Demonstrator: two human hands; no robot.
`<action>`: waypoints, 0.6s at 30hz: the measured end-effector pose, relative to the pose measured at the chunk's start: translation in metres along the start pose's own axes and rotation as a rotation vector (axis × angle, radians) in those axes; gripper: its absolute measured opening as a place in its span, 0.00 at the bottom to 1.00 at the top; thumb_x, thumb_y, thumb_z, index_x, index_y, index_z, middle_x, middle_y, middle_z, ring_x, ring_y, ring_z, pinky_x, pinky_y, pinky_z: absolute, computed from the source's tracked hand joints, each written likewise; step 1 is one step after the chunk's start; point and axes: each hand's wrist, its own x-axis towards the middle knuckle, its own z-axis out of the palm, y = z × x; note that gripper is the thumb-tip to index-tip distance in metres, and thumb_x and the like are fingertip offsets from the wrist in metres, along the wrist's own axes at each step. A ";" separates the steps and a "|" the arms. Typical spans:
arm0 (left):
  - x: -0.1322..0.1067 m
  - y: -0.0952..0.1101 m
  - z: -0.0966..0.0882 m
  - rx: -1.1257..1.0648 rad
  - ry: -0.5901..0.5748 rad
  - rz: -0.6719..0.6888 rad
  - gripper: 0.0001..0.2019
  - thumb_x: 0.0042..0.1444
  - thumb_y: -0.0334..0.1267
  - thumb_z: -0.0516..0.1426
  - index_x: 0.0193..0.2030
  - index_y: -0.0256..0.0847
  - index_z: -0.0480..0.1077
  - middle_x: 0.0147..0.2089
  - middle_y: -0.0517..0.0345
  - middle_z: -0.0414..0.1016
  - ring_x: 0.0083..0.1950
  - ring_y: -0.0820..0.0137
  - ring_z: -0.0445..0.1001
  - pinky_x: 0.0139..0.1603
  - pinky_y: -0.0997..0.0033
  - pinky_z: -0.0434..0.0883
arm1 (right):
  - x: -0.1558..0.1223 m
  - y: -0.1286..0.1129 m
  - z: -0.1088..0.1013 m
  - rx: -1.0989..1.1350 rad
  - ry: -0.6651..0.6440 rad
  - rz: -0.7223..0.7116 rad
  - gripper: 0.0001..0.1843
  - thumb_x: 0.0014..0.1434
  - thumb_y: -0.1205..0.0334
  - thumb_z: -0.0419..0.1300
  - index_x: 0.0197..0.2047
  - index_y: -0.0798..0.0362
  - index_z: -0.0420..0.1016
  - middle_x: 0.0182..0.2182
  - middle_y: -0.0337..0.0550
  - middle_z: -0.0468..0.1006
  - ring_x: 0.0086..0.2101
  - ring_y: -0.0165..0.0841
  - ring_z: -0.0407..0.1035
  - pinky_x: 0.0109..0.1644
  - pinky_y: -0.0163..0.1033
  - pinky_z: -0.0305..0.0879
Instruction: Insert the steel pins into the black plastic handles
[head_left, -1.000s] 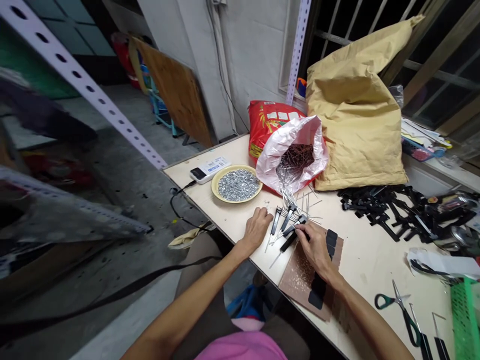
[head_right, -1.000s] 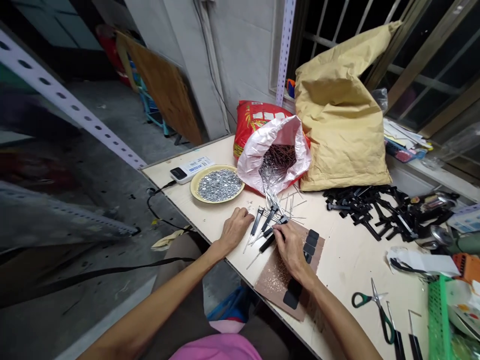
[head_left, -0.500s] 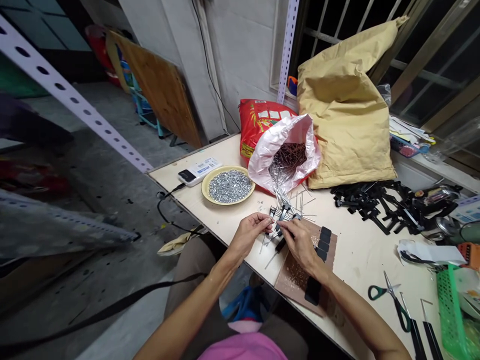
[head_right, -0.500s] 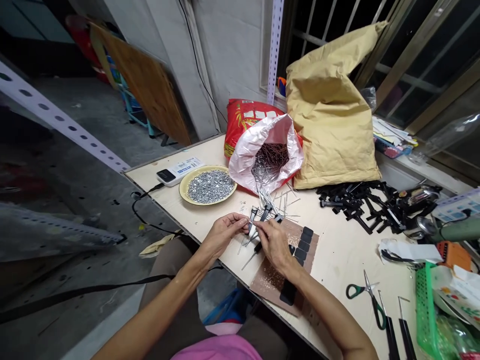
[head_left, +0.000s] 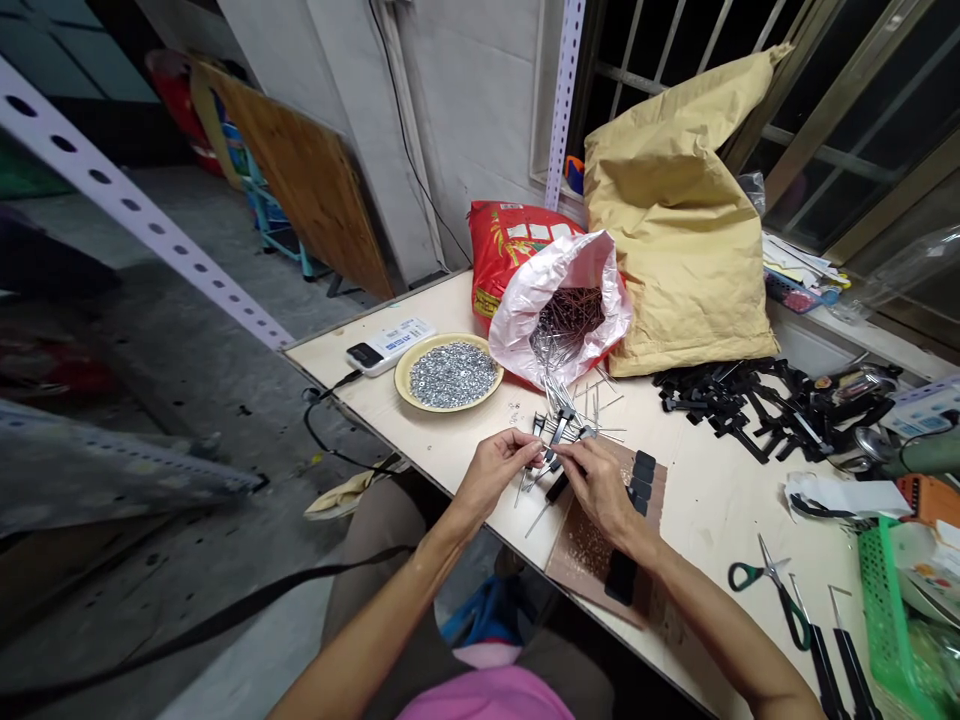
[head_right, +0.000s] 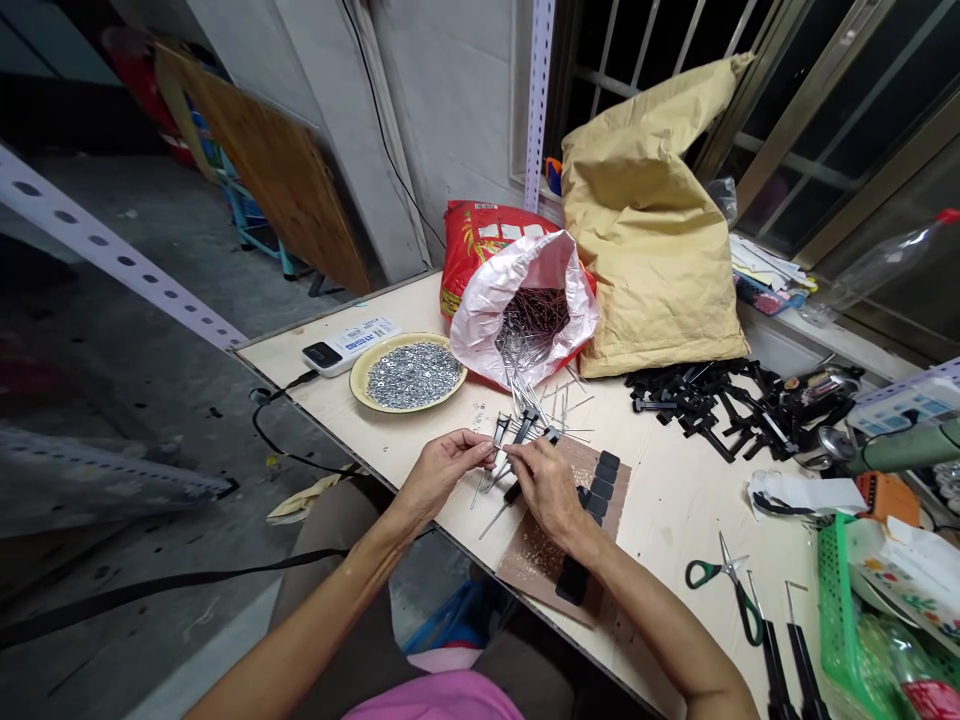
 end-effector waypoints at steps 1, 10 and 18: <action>0.000 0.000 0.000 0.014 0.004 0.013 0.13 0.38 0.44 0.66 0.25 0.37 0.72 0.22 0.62 0.72 0.25 0.75 0.70 0.31 0.74 0.69 | -0.001 0.000 0.001 -0.016 0.008 0.003 0.12 0.64 0.65 0.50 0.43 0.51 0.75 0.32 0.44 0.73 0.32 0.34 0.70 0.36 0.38 0.68; 0.003 -0.007 0.001 -0.003 -0.008 -0.054 0.16 0.34 0.43 0.68 0.29 0.36 0.75 0.25 0.60 0.75 0.23 0.76 0.69 0.28 0.74 0.69 | -0.007 0.007 0.006 -0.270 0.019 -0.037 0.12 0.65 0.63 0.49 0.40 0.52 0.74 0.31 0.46 0.72 0.33 0.35 0.69 0.36 0.38 0.66; 0.005 -0.011 0.000 -0.014 -0.021 -0.076 0.16 0.32 0.44 0.68 0.28 0.36 0.75 0.22 0.61 0.73 0.22 0.75 0.70 0.28 0.74 0.70 | -0.009 0.007 0.004 -0.221 0.012 0.002 0.12 0.66 0.63 0.48 0.36 0.52 0.71 0.31 0.45 0.73 0.31 0.34 0.69 0.34 0.36 0.63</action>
